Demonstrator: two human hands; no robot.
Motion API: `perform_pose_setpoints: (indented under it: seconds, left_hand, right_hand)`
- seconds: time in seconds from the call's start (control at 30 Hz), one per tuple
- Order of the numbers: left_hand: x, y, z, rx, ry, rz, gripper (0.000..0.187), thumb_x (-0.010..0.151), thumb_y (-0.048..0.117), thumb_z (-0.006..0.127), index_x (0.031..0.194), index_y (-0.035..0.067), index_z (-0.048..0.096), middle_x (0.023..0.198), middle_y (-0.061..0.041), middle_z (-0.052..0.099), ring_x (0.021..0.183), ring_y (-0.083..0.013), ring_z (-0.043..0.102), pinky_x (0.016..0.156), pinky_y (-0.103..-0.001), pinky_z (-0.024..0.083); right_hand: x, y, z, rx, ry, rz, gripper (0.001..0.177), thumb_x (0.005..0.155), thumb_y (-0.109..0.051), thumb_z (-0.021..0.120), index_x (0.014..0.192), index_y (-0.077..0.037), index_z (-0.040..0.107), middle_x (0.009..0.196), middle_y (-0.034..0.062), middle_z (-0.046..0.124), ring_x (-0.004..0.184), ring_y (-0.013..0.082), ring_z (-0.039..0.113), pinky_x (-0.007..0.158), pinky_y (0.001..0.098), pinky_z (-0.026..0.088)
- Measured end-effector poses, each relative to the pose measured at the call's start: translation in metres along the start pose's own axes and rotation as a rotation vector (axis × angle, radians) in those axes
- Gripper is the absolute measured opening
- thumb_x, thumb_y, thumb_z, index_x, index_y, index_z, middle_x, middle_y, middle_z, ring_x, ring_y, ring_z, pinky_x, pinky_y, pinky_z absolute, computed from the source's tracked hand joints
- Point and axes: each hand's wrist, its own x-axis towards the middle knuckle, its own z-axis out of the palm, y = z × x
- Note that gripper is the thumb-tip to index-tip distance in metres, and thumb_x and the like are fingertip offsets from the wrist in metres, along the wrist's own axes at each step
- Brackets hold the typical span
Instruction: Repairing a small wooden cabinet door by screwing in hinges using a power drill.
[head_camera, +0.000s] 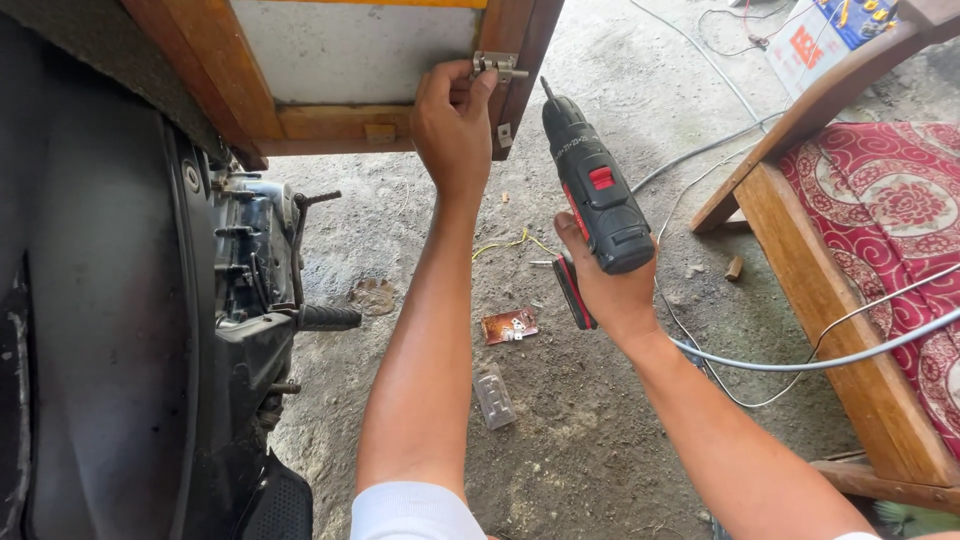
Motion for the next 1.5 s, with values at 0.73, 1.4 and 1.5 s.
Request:
perform_pose_setpoints:
  seconds: [0.73,1.4,1.5]
  left_hand:
    - [-0.038,-0.031,0.003,0.230,0.161,0.185,0.031,0.103,0.038,0.070,0.111,0.010,0.059,0.108,-0.006,0.062,0.099,-0.0210,0.066,0.081,-0.033,0.056]
    - [0.009,-0.101,-0.060,0.463,0.089,-0.621,0.083,0.088,0.078,0.048,0.068,0.003,0.077,0.077,-0.015,0.077,0.070,-0.0293,0.074,0.061,-0.045,0.054]
    - [0.009,-0.077,-0.059,0.191,0.104,-0.681,0.073,0.088,0.068,0.059,0.069,0.000,0.076,0.071,-0.013,0.079,0.064,-0.0239,0.075,0.054,-0.037,0.055]
  right_hand:
    - [-0.009,0.011,-0.018,0.012,-0.014,0.065,0.030,0.098,-0.026,0.076,0.114,-0.002,0.069,0.093,0.0050,0.071,0.079,0.0127,0.062,0.071,0.0317,0.053]
    - [-0.023,0.030,-0.018,0.012,-0.007,0.075,0.028,0.099,-0.022,0.078,0.113,-0.001,0.068,0.092,0.0018,0.068,0.075,0.0093,0.061,0.067,0.0273,0.052]
    - [-0.022,0.020,-0.020,0.036,0.003,0.105,0.029,0.097,-0.023,0.078,0.114,-0.002,0.068,0.091,0.0007,0.068,0.075,0.0082,0.060,0.065,0.0265,0.050]
